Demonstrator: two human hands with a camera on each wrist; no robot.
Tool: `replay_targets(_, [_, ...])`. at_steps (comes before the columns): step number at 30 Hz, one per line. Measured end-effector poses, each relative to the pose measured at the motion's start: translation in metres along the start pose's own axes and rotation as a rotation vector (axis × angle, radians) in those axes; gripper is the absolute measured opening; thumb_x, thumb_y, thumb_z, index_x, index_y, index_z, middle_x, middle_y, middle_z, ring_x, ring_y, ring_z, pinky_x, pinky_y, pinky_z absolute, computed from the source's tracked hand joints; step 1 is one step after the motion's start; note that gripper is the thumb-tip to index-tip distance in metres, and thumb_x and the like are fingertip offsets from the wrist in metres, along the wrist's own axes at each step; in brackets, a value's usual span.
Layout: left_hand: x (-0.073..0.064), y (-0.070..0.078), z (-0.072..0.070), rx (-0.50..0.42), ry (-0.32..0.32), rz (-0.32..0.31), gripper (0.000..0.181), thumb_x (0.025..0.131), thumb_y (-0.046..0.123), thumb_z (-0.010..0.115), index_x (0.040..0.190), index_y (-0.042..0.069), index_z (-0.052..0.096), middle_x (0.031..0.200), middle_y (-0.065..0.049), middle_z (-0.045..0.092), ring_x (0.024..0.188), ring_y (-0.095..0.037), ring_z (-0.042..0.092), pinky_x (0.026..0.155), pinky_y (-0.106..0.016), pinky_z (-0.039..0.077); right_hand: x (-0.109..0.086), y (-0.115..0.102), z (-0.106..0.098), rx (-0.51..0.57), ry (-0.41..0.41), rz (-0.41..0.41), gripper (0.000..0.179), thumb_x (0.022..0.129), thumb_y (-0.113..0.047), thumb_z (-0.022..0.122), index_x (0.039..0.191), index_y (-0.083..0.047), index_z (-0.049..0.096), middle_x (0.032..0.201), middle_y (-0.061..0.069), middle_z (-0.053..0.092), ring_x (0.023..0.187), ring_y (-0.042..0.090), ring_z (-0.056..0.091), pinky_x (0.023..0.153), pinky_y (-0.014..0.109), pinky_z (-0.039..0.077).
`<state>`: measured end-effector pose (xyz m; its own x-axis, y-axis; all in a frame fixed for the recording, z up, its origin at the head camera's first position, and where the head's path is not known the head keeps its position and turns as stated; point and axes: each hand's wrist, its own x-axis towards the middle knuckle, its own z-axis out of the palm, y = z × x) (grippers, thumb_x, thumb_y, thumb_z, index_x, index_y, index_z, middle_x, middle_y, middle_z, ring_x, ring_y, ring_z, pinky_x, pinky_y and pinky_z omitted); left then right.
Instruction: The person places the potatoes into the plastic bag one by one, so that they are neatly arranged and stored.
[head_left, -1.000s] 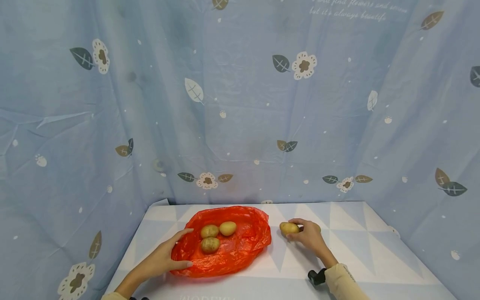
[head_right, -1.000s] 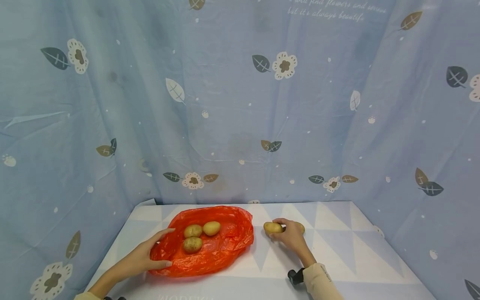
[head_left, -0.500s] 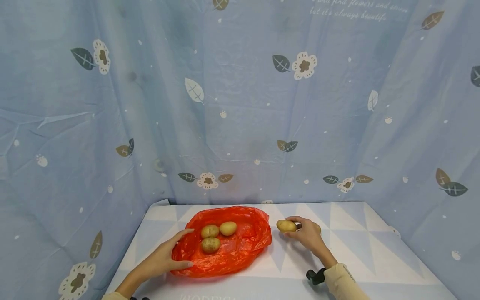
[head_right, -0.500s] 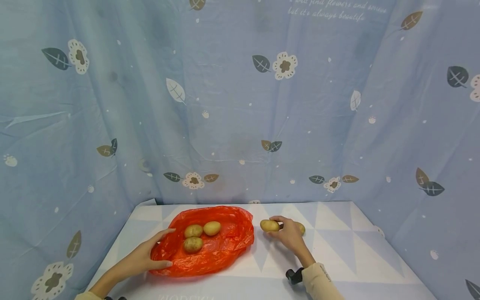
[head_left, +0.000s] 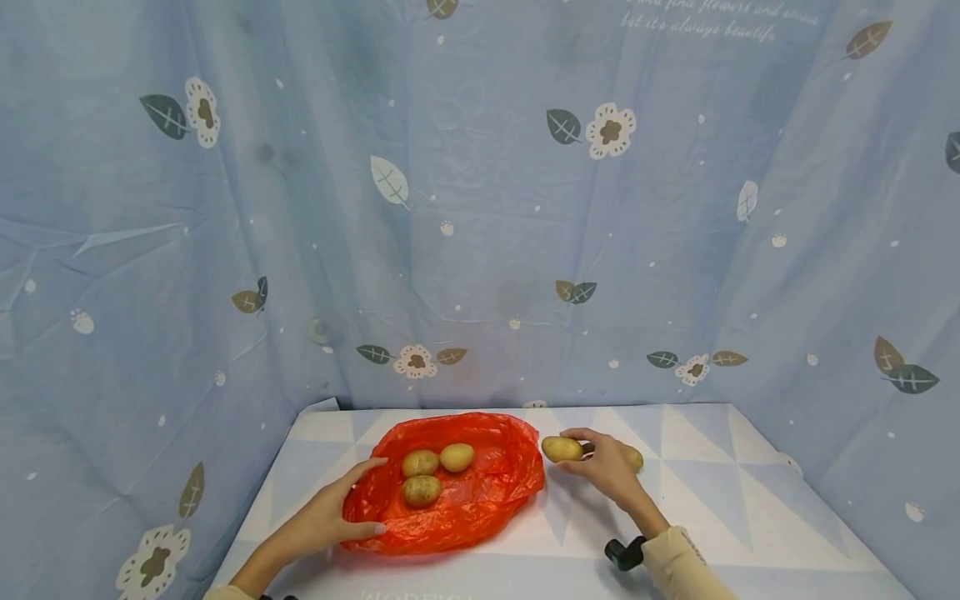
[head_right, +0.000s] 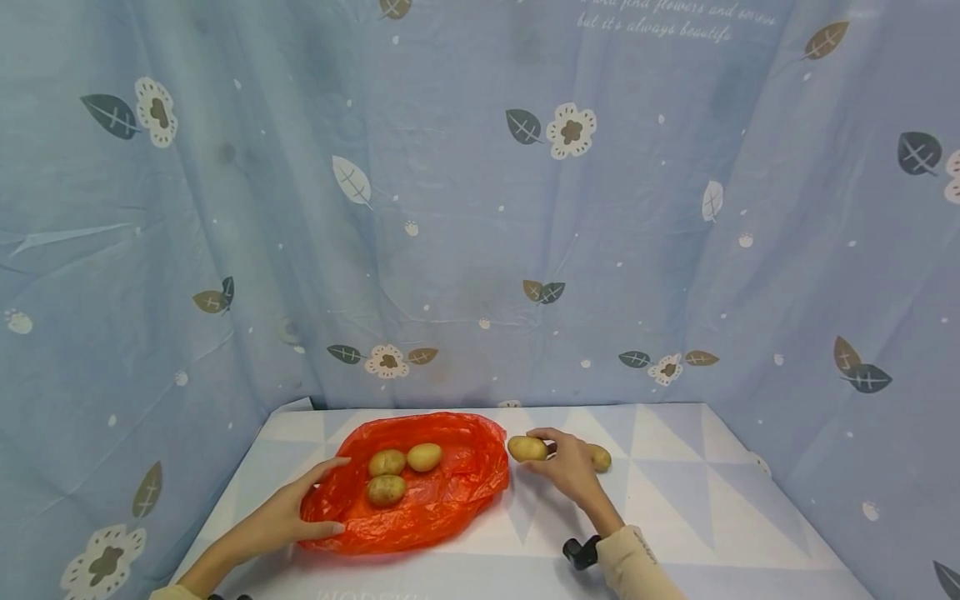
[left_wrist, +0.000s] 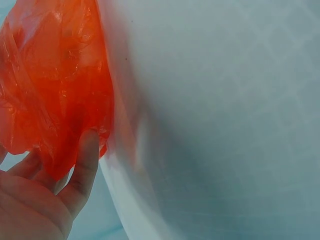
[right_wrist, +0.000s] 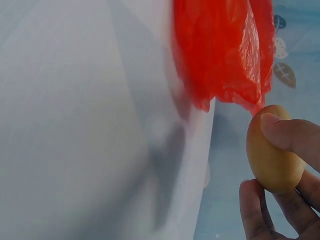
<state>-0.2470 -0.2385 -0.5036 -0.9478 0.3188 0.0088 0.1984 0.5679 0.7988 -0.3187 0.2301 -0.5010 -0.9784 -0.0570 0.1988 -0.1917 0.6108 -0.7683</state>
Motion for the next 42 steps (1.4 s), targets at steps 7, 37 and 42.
replay_targets(7, [-0.001,0.001,-0.001,0.006,0.001,0.011,0.094,0.079,0.033,0.091,0.156,0.019,0.039,0.154,-0.022,0.044,0.135,-0.047,0.046,0.098,-0.062,0.051,0.0,-0.011,0.007,0.014,-0.015,-0.007,0.047,0.074,-0.018,0.094,0.117,-0.02,0.076,0.105,-0.001,0.073,0.087,0.017,0.066,0.072,0.033,0.056])
replay_targets(37, [-0.002,0.004,-0.001,-0.008,-0.007,-0.01,0.094,0.079,0.032,0.09,0.156,0.02,0.039,0.153,-0.022,0.045,0.134,-0.046,0.048,0.096,-0.061,0.053,-0.005,-0.044,0.037,0.077,-0.126,-0.19,0.044,0.077,-0.018,0.092,0.117,-0.014,0.074,0.105,0.006,0.073,0.083,0.017,0.069,0.069,0.025,0.059])
replay_targets(42, [-0.002,0.005,-0.001,-0.017,-0.005,-0.012,0.094,0.079,0.032,0.09,0.157,0.02,0.039,0.154,-0.022,0.044,0.133,-0.047,0.048,0.094,-0.059,0.055,-0.005,-0.047,0.046,0.049,-0.146,-0.215,0.042,0.077,-0.024,0.092,0.115,-0.023,0.074,0.105,-0.004,0.072,0.087,0.016,0.065,0.072,0.028,0.057])
